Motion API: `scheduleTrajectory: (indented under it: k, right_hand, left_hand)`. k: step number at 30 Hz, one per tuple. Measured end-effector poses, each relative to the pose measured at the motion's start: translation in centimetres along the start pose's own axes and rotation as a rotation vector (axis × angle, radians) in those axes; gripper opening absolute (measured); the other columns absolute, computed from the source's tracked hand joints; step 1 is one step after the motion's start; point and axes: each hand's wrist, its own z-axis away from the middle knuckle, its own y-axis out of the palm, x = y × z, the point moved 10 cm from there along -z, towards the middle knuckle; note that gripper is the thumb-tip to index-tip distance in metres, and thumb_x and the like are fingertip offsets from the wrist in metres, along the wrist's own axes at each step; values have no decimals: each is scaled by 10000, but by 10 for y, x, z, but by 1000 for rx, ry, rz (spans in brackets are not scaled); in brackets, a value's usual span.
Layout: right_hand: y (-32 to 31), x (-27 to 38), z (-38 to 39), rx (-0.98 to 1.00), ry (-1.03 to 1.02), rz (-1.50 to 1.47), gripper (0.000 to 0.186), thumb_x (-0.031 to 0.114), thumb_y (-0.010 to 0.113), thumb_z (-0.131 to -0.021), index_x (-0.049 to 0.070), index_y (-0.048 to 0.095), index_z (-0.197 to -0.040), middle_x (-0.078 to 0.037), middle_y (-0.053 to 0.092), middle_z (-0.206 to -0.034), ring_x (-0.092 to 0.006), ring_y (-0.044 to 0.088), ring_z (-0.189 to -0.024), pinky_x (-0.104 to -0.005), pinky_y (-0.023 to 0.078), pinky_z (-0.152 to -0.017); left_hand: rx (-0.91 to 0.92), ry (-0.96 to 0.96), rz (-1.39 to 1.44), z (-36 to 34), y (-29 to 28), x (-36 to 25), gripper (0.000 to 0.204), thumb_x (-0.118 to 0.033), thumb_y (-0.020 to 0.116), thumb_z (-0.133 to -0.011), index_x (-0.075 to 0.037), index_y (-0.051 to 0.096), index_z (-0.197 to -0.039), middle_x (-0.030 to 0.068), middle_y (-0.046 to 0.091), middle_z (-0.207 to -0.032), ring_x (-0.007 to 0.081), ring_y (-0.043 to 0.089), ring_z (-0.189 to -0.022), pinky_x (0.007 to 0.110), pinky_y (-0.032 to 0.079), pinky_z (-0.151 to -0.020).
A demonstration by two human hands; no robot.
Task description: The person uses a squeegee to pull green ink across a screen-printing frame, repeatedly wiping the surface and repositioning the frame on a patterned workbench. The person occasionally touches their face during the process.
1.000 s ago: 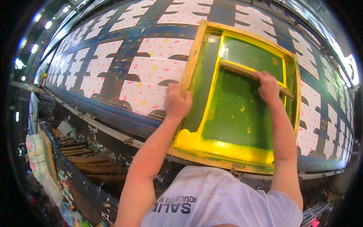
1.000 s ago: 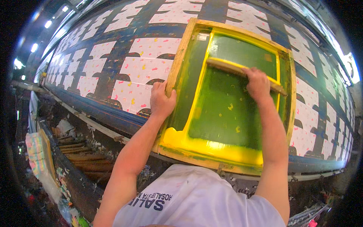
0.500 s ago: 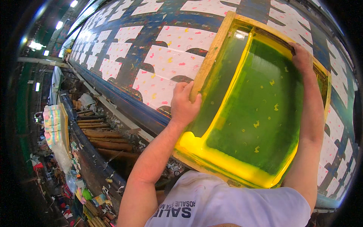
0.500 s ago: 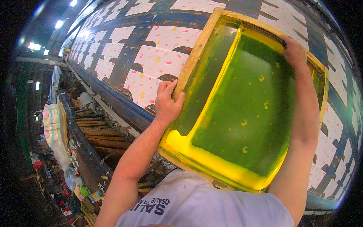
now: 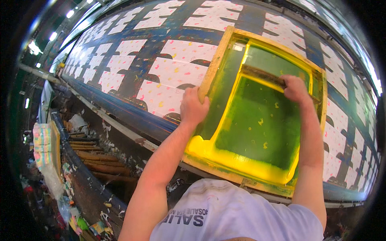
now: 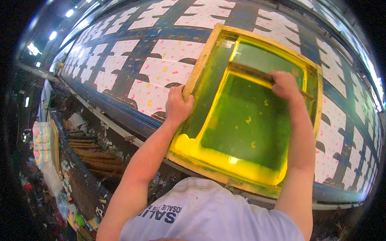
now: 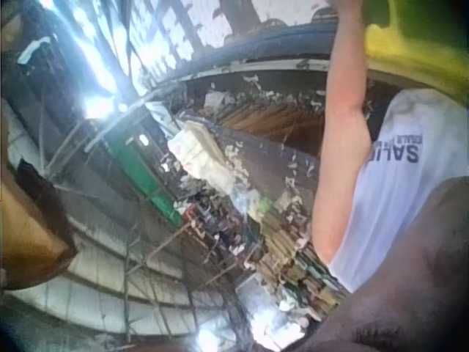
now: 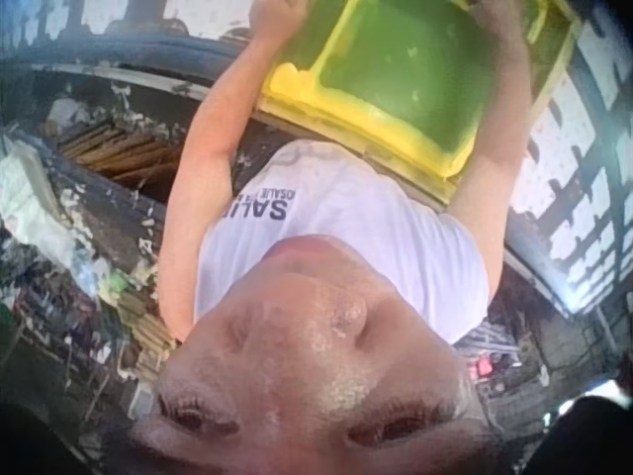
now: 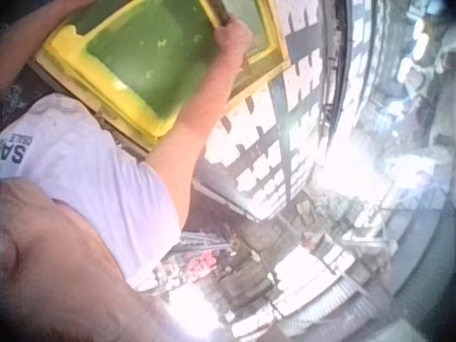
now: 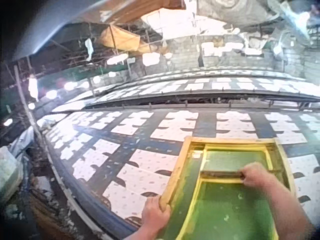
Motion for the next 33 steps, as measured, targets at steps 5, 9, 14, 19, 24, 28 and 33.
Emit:
scheduleTrajectory:
  k: [5,9,14,19,24,28,33]
  right_hand:
    - [-8,90,109,-8,15,-8,537,-24,664,-782,149,828,-1264,-182,800,-1102,-426,780,-1028,-538,640,-939]
    - [-10,156,189,-25,31,-30,485,-43,677,-793,142,829,-1215,-153,784,-1053,-407,774,-1008,-538,637,-893]
    - [-8,224,269,-40,69,-32,443,-30,722,-787,135,821,-1186,-135,779,-1065,-370,774,-1047,-521,630,-918]
    - [-8,254,308,-53,50,-30,402,135,849,-823,114,809,-1222,-123,766,-1103,-371,745,-1080,-499,606,-948]
    - [-12,262,326,-125,-54,-123,498,451,879,-905,84,821,-1236,-136,746,-1125,-369,709,-1103,-488,577,-957]
    - [-11,247,344,-124,-97,-246,481,472,829,-965,66,830,-1222,-144,760,-1166,-376,703,-1133,-509,568,-1001]
    - [-32,151,390,-234,-36,-403,354,289,857,-968,76,806,-1247,-149,775,-1262,-389,694,-1226,-518,556,-1075]
  left_hand:
    - [101,-94,1,-1,5,11,518,-380,807,-958,6,734,-1296,235,682,-1284,446,675,-1241,572,577,-1038]
    - [154,-122,-17,1,7,14,545,-450,785,-972,24,758,-1239,254,671,-1299,465,662,-1250,592,570,-1049]
    - [197,-151,-64,2,11,18,634,-507,820,-951,34,760,-1276,261,671,-1386,454,666,-1319,560,582,-1102]
    - [257,-184,-116,4,8,15,707,-553,825,-942,34,734,-1326,262,663,-1412,454,692,-1309,567,589,-1093]
    - [232,-198,-163,3,7,11,707,-555,825,-939,31,735,-1325,271,699,-1389,451,721,-1277,557,599,-1079]
    - [207,-170,-206,5,8,9,710,-563,843,-924,32,737,-1297,282,749,-1319,443,748,-1236,553,603,-1060]
    - [243,-231,-244,5,11,6,677,-536,864,-912,14,738,-1285,263,752,-1322,428,745,-1239,548,593,-1071]
